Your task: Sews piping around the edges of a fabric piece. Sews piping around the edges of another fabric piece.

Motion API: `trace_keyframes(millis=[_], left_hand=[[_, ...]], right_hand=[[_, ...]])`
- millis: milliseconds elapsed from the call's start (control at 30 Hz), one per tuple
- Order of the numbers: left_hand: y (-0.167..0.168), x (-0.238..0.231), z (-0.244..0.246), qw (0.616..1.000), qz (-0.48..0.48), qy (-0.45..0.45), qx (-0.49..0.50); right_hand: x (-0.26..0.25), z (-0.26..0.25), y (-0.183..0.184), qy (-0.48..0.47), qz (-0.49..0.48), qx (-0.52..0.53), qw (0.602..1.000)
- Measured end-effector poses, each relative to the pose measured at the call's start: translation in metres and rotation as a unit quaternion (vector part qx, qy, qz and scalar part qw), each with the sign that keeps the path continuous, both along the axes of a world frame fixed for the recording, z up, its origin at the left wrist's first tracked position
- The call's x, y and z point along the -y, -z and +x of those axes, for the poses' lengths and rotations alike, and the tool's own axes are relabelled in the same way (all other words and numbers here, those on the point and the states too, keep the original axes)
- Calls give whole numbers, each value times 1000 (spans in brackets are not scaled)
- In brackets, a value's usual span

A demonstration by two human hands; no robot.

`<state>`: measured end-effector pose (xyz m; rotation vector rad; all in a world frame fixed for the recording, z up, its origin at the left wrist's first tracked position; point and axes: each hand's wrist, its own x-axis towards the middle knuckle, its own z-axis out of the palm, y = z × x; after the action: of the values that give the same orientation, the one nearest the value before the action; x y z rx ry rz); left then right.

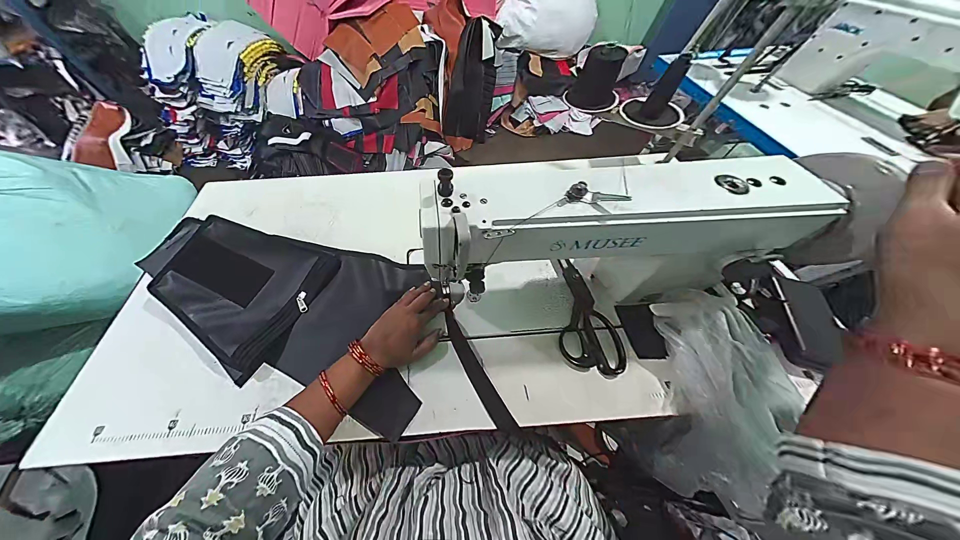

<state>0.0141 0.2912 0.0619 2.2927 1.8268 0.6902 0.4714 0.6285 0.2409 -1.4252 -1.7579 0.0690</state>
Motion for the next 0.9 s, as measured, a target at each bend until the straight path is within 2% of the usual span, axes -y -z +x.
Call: trace_keyframes(millis=[67,133,233,300,367,433,500,600,667,900], left_hand=[[2,-1,-1,1000,10,1,-6],[3,0,-1,1000,19,0,-4],[3,0,0,1000,11,-1,-1],[3,-1,-1,1000,4,-1,-2],[2,-1,-2,1000,-3,-1,-3],[1,-1,-2,1000,-6,1,-5],[-1,-2,-1,1000,-5,-1,-7],[-1,-1,-1,1000,-6,0,-8],[0,-2,-1,1000,-5,0,-10],[-1,-1,-1,1000,-14,1,-12]], right_hand=[[1,-21,-31,-12,-90,68,993],[4,-33,-34,-1,-114,69,991],[25,-34,10,21,-21,-52,998],[25,-32,60,18,66,-207,976],[17,-31,82,-5,101,-293,951],[15,-26,66,10,86,-246,965],[14,-23,25,21,12,-117,993],[-5,-22,-16,2,-87,9,996],[-6,-29,-26,6,-110,24,994],[-10,-25,-15,9,-86,14,996]])
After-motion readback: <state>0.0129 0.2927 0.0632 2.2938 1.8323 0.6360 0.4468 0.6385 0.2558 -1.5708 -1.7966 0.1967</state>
